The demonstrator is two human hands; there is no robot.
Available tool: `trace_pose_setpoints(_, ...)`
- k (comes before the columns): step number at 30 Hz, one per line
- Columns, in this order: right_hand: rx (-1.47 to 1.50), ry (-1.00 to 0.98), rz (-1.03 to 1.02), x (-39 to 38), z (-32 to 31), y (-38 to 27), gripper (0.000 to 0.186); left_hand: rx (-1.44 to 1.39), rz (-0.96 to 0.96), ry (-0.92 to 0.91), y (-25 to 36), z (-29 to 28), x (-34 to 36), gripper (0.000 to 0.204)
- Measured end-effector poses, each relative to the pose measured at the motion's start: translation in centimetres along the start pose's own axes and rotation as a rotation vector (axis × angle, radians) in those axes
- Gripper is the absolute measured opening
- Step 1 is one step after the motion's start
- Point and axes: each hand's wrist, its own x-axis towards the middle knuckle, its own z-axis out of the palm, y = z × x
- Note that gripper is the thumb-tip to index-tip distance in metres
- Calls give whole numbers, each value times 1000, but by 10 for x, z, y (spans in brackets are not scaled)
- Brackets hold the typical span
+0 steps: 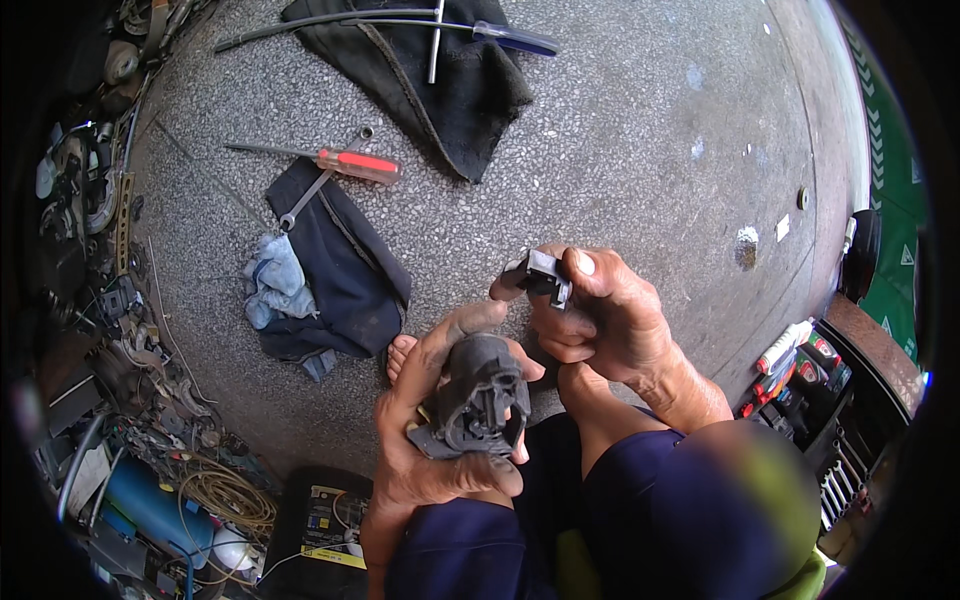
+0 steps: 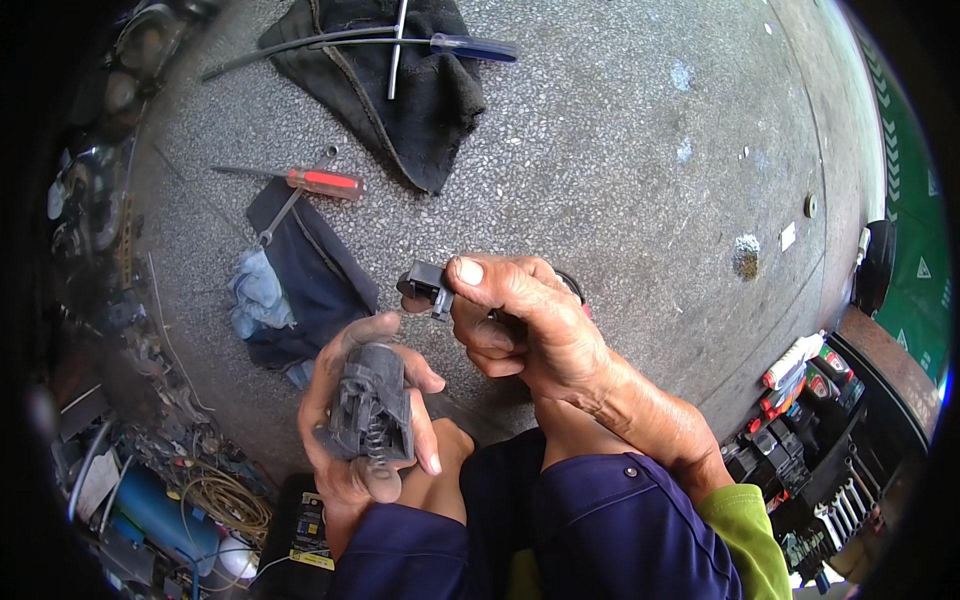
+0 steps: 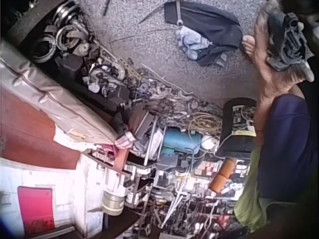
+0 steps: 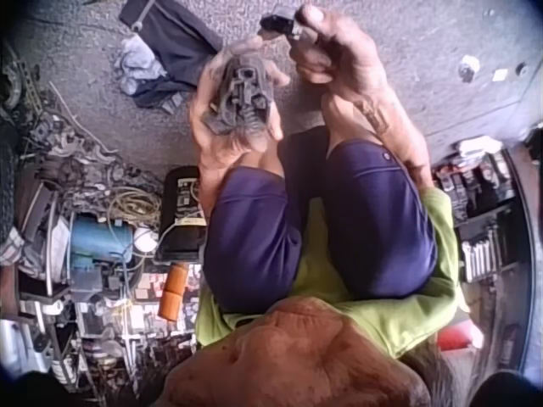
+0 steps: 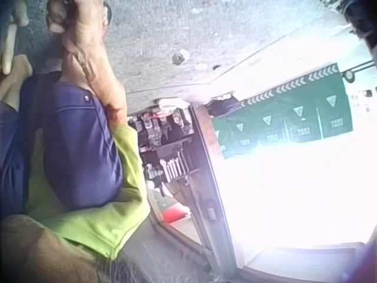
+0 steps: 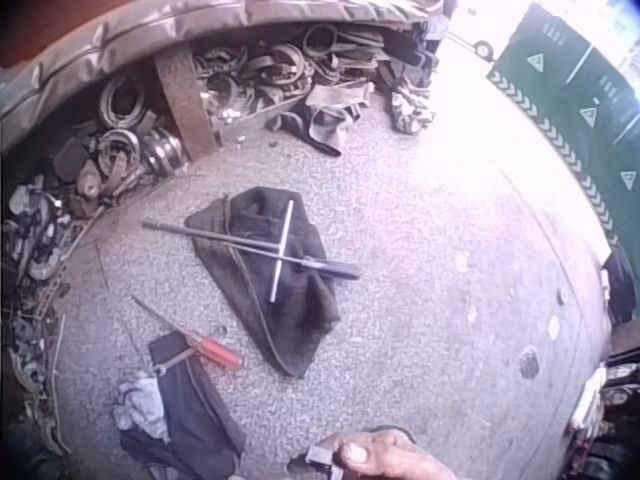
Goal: The person disassembles a small mechanical component, removes internal parts, and reassembles it by hand. The person repeatedly tests the mechanism's movement and adjusts internal pieces to ensure proper function.
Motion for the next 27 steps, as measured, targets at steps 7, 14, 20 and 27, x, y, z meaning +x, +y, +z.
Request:
trace_pose_setpoints(7,-51,-45,18,0,-4,-1,62,72,93,-27,-3,-1,-4,108)
trace_pose_setpoints(14,-57,-25,11,0,-4,-1,61,186,94,18,-1,1,-6,108)
trace_pose_setpoints(20,-40,-27,4,0,-5,-1,57,-8,-2,52,-1,0,-7,105)
trace_pose_setpoints(27,33,-6,3,2,-4,1,48,-73,-65,56,0,-4,-6,102)
